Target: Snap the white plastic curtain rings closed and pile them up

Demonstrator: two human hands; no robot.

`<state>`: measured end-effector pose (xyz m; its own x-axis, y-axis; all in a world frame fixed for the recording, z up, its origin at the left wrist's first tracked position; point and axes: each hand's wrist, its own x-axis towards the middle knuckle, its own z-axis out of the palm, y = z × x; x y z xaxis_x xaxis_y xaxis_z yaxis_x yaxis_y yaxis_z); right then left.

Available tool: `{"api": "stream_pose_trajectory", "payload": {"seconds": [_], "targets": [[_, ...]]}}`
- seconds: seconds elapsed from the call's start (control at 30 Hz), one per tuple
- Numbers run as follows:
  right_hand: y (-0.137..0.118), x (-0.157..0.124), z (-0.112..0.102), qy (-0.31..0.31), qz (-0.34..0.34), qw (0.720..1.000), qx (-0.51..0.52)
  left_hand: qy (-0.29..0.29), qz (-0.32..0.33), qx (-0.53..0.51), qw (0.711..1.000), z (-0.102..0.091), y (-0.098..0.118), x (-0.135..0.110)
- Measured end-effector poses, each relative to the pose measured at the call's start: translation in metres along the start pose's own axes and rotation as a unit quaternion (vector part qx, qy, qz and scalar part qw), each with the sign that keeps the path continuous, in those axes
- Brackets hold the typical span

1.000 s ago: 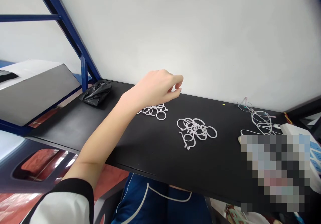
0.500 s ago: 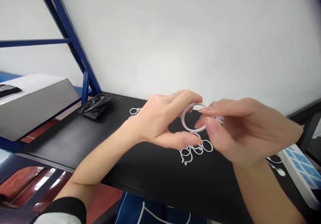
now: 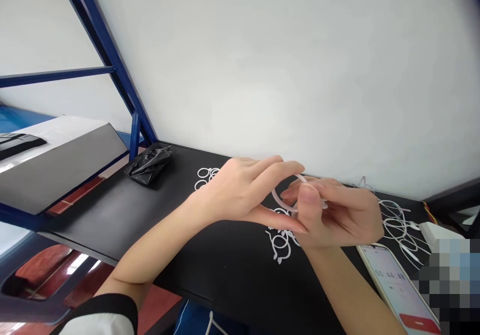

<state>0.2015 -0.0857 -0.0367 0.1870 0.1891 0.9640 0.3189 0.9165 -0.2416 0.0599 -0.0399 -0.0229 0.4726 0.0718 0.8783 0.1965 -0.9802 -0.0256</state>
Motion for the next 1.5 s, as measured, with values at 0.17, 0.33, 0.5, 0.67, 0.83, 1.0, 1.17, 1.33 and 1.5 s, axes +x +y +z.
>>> {"api": "stream_pose_trajectory", "payload": {"seconds": [0.17,0.33,0.5,0.67,0.83,1.0,1.17,1.33,1.5], "targets": [[0.013,-0.003,0.011,0.046,0.026,0.996,0.073,-0.024,-0.015,-0.005,1.000,0.008,-0.008,-0.003],[0.017,-0.003,0.009,0.012,0.047,0.993,0.104,-0.016,-0.024,-0.084,0.996,0.021,-0.014,-0.005],[0.022,-0.006,0.008,-0.002,0.065,0.987,0.147,-0.026,-0.055,-0.138,0.989,0.027,-0.017,-0.009],[0.035,-0.011,0.001,-0.055,0.054,0.991,0.112,-0.024,-0.131,-0.184,0.974,0.019,-0.015,-0.010],[0.040,-0.008,-0.004,-0.029,0.080,0.993,0.083,-0.059,-0.153,-0.200,0.966,0.014,-0.016,-0.010],[0.039,0.003,-0.013,-0.161,0.117,0.975,0.095,-0.039,-0.132,-0.158,0.978,0.013,-0.020,-0.010],[0.037,0.010,-0.023,-0.178,0.116,0.974,0.075,-0.032,-0.102,-0.114,0.988,0.011,-0.021,-0.010],[0.039,0.006,-0.024,-0.182,0.100,0.976,0.065,-0.033,-0.080,-0.082,0.993,0.008,-0.020,-0.010],[0.042,-0.002,-0.021,-0.210,0.047,0.975,0.054,-0.036,-0.072,-0.056,0.995,0.006,-0.021,-0.010]]}}
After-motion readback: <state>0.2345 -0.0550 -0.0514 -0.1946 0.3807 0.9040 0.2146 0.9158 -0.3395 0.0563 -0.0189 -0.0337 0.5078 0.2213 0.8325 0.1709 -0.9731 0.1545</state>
